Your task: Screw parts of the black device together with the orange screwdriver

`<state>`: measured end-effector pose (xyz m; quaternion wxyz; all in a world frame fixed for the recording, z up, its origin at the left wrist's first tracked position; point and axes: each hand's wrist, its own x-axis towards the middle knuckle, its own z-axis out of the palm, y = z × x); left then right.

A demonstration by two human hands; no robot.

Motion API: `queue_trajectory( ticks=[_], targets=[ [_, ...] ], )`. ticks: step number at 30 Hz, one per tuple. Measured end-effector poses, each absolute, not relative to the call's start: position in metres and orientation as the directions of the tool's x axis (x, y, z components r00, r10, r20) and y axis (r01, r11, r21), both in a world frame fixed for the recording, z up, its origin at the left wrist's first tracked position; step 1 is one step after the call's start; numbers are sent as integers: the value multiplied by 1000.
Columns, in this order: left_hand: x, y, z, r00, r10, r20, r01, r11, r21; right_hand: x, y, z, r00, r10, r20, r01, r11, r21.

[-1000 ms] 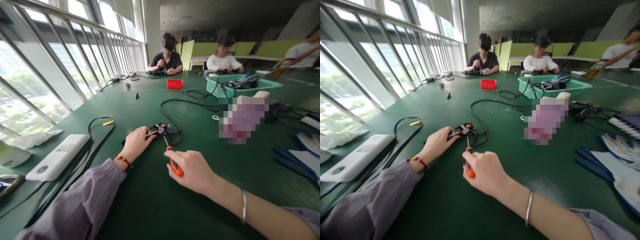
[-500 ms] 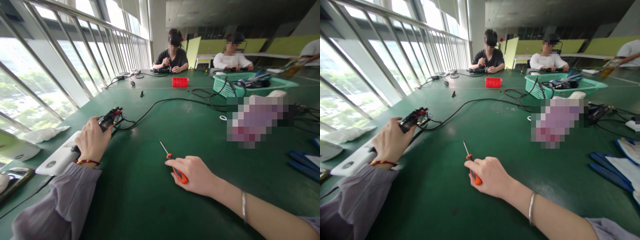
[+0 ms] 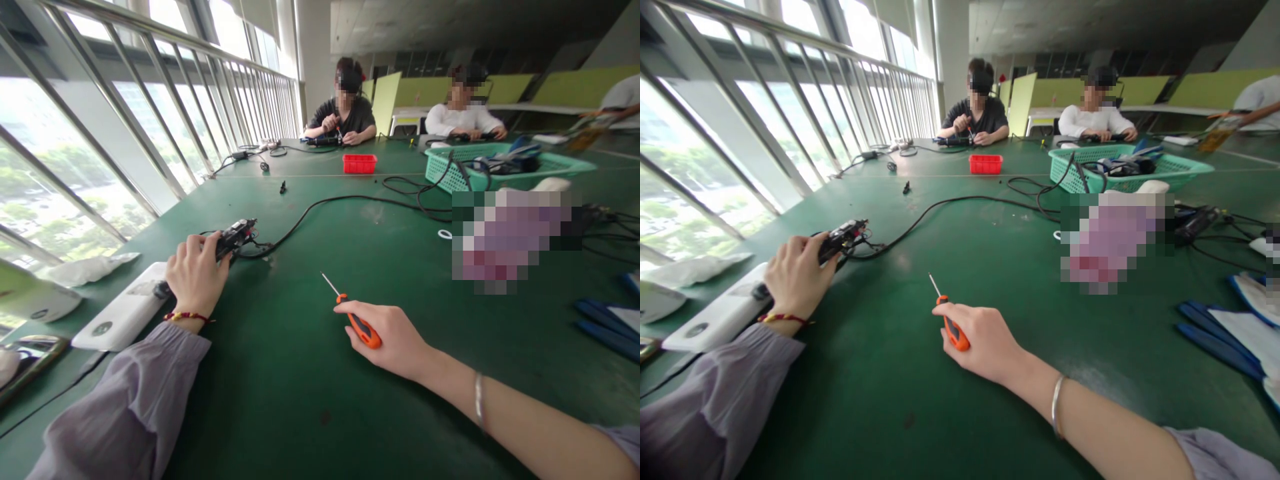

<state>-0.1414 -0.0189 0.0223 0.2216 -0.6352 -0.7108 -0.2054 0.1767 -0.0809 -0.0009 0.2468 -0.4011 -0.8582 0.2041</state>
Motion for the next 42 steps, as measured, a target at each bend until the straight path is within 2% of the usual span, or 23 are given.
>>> queue_trajectory(
  ticks=[6,8,12,16,20,23,26,28,31,33,42],
  targets=[
    [-128,-14,20,15,804,595,996,38,-77,181,-64,-5,-196,925,324,675,367,-640],
    [-116,-11,19,96,813,575,995,-55,-89,183,-56,-7,-109,929,354,668,332,-666],
    [-80,-3,18,341,793,505,938,-324,-123,194,-43,-9,-55,884,464,639,388,-664],
    [-38,13,15,434,803,409,882,-471,-11,204,-34,-12,-22,862,507,667,390,-635],
    [-9,36,11,517,798,310,820,-565,89,208,-28,-16,8,889,457,665,337,-666],
    [-6,47,11,484,813,324,834,-540,108,208,-26,-21,-9,917,398,661,304,-686],
    [-24,48,14,377,844,382,896,-437,82,208,-25,-24,-33,932,360,674,287,-680],
    [-47,43,16,257,870,422,956,-293,23,207,-26,-25,-42,934,355,680,287,-675],
    [-84,29,15,153,903,402,987,-118,-111,207,-27,-25,-57,928,369,691,303,-657],
    [-101,20,12,81,927,367,992,-41,-116,207,-27,-25,-67,924,376,696,313,-646],
    [-115,13,3,199,950,243,973,-163,-161,208,-28,-23,-86,925,371,709,318,-629]
  ],
)
